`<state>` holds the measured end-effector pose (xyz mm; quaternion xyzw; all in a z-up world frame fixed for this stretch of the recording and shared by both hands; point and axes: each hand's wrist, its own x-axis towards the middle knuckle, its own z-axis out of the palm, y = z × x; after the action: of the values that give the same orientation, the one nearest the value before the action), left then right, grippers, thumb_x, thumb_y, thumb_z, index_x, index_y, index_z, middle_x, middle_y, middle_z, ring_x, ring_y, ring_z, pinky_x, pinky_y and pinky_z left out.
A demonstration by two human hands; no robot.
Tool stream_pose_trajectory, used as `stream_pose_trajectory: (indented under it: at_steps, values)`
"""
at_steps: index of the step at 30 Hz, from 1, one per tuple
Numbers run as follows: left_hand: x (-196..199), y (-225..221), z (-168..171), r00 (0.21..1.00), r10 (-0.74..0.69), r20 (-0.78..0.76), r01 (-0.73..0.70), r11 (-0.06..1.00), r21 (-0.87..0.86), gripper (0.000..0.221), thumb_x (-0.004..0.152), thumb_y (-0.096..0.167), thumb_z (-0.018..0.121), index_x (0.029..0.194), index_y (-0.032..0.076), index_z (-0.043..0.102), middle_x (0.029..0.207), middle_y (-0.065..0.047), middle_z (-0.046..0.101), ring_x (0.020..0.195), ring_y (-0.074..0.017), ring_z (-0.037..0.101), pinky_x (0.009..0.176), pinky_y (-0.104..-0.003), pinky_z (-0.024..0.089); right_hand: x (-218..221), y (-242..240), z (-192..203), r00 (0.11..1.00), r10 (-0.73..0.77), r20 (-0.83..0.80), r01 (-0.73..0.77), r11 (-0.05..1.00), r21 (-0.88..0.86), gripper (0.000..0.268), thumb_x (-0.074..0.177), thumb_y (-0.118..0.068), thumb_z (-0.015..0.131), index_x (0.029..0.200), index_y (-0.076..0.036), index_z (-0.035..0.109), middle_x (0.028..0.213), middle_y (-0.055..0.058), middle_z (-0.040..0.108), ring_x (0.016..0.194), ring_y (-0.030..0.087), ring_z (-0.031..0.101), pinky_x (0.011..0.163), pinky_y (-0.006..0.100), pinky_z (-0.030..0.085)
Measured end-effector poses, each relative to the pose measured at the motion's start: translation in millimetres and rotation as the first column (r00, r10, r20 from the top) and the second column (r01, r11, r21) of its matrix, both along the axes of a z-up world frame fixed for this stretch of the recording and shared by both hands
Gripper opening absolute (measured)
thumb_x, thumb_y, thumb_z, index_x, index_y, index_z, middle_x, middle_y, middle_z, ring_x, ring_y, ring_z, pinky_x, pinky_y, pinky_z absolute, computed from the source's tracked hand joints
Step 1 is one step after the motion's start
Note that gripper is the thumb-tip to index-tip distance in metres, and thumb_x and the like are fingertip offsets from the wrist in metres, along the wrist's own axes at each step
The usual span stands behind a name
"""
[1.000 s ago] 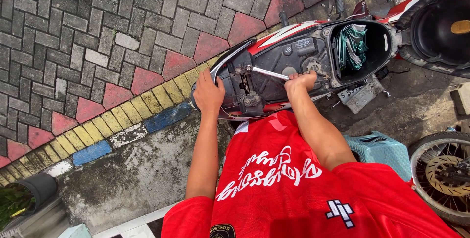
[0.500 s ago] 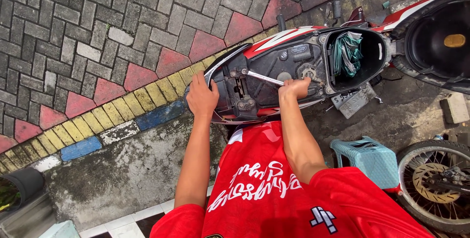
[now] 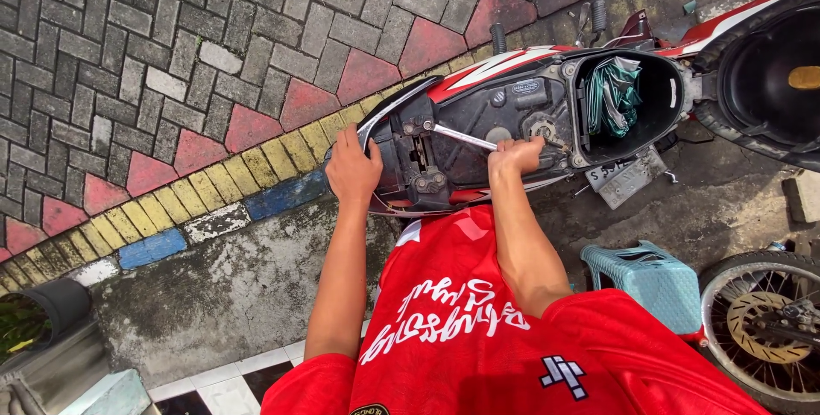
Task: The person opens the motorcycle seat and uses various wrenches to work on the components in the underseat storage and engine access area.
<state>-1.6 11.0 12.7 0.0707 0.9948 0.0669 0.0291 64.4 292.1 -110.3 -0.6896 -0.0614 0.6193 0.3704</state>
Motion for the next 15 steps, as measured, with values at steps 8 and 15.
stream_pose_trajectory:
  at_steps: [8,15]
  values:
    - [0.9,-1.1,3.2,1.000,-0.005,-0.006,0.005,1.000,0.019,0.038,0.102,0.031,0.060,0.134,0.012,0.054,0.110,-0.005,0.057,0.090,-0.0162,0.069,0.063,-0.029,0.058,1.2,-1.0,-2.6,1.000,0.005,0.002,-0.005,1.000,0.024,0.041,0.076,-0.024,0.058,0.058,-0.022,0.022,0.052,-0.005,0.014,0.035,0.011,0.023,0.032,0.031,0.019]
    - [1.0,-1.7,3.7,1.000,-0.010,0.000,0.010,1.000,0.018,0.039,0.101,0.031,0.060,0.134,0.012,0.054,0.109,-0.005,0.058,0.090,-0.0171,0.069,0.062,-0.030,0.059,2.6,-1.3,-0.8,1.000,0.019,-0.017,-0.019,0.999,0.027,0.042,0.075,-0.025,0.058,0.057,-0.022,0.020,0.053,-0.006,0.012,0.036,0.010,0.022,0.032,0.030,0.019]
